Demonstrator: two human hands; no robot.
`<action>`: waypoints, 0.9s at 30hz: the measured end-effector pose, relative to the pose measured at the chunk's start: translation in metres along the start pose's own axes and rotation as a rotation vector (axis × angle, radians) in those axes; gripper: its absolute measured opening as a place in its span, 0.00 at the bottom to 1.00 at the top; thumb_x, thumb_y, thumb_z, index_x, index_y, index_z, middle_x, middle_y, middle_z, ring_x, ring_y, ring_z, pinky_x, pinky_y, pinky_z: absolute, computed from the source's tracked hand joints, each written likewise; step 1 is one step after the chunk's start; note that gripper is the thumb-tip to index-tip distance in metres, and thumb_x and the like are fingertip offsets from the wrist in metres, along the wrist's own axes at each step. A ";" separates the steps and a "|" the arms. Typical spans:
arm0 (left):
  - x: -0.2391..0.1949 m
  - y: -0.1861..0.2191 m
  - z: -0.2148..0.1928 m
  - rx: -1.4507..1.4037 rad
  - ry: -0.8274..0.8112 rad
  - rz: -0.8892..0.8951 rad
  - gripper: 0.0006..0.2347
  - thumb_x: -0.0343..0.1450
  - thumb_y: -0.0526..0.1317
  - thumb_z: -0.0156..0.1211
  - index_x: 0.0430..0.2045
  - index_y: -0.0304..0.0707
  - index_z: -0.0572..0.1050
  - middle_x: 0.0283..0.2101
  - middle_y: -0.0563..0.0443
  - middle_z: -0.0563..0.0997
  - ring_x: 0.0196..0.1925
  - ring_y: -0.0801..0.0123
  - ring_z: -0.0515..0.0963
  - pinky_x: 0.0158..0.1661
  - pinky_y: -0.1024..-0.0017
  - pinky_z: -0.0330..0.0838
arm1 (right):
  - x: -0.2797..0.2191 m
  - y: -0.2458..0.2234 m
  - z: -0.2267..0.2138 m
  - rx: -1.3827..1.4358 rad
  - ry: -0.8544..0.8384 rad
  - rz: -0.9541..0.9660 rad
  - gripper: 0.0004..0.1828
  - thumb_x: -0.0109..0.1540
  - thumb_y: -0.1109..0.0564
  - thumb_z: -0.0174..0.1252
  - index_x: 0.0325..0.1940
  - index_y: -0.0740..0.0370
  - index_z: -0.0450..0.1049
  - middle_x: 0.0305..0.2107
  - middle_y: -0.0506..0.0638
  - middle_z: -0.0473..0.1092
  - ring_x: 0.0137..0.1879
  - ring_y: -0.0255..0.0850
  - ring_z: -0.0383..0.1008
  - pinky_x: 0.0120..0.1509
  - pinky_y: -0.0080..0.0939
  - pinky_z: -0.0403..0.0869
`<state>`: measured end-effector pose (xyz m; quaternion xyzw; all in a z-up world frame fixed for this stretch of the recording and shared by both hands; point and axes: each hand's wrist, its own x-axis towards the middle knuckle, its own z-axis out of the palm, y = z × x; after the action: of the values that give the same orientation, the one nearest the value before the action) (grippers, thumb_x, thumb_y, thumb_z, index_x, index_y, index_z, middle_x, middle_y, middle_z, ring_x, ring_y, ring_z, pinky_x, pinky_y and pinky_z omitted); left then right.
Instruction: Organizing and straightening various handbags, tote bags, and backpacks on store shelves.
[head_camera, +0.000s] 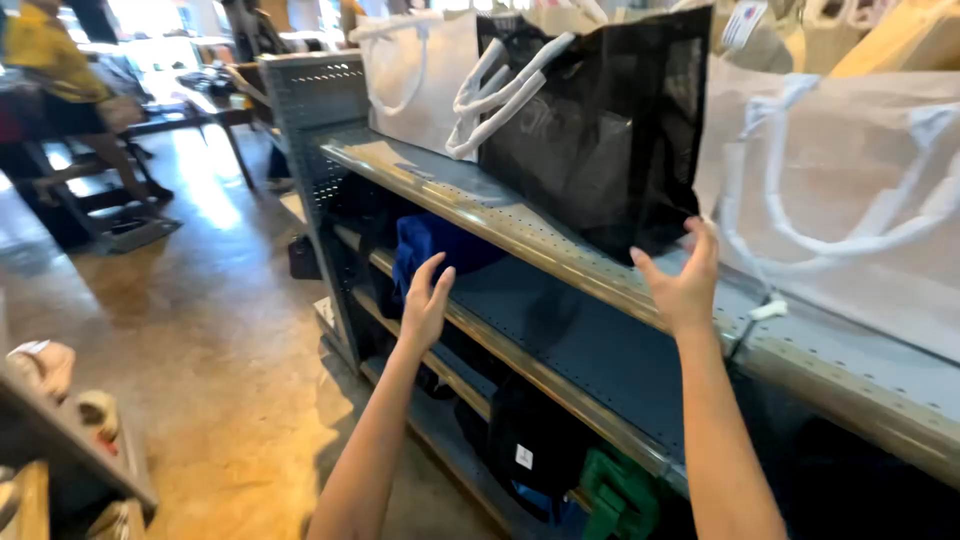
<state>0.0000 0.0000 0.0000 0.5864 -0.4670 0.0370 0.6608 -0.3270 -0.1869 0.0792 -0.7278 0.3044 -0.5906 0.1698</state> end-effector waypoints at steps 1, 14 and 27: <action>0.018 -0.016 0.008 -0.012 -0.012 0.004 0.24 0.75 0.52 0.54 0.61 0.32 0.70 0.63 0.40 0.75 0.68 0.57 0.71 0.67 0.67 0.60 | 0.009 0.010 0.017 -0.012 0.012 0.002 0.48 0.58 0.44 0.73 0.74 0.63 0.57 0.69 0.62 0.59 0.69 0.56 0.64 0.67 0.54 0.68; 0.301 -0.190 0.131 -0.158 -0.057 0.278 0.27 0.65 0.32 0.64 0.60 0.28 0.66 0.57 0.36 0.73 0.60 0.50 0.73 0.62 0.63 0.65 | 0.071 0.052 0.108 -0.299 0.297 0.133 0.50 0.57 0.39 0.69 0.74 0.65 0.58 0.65 0.68 0.61 0.71 0.61 0.61 0.69 0.52 0.63; 0.444 -0.289 0.235 -0.504 -0.229 0.084 0.30 0.81 0.54 0.43 0.67 0.21 0.59 0.69 0.29 0.66 0.72 0.49 0.62 0.69 0.62 0.53 | 0.057 0.112 0.081 -0.304 0.394 0.307 0.27 0.69 0.39 0.55 0.49 0.69 0.76 0.36 0.60 0.77 0.44 0.46 0.73 0.51 0.48 0.71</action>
<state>0.2867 -0.5011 0.0507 0.3840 -0.5571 -0.1194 0.7266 -0.2691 -0.3178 0.0348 -0.5618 0.5229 -0.6356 0.0838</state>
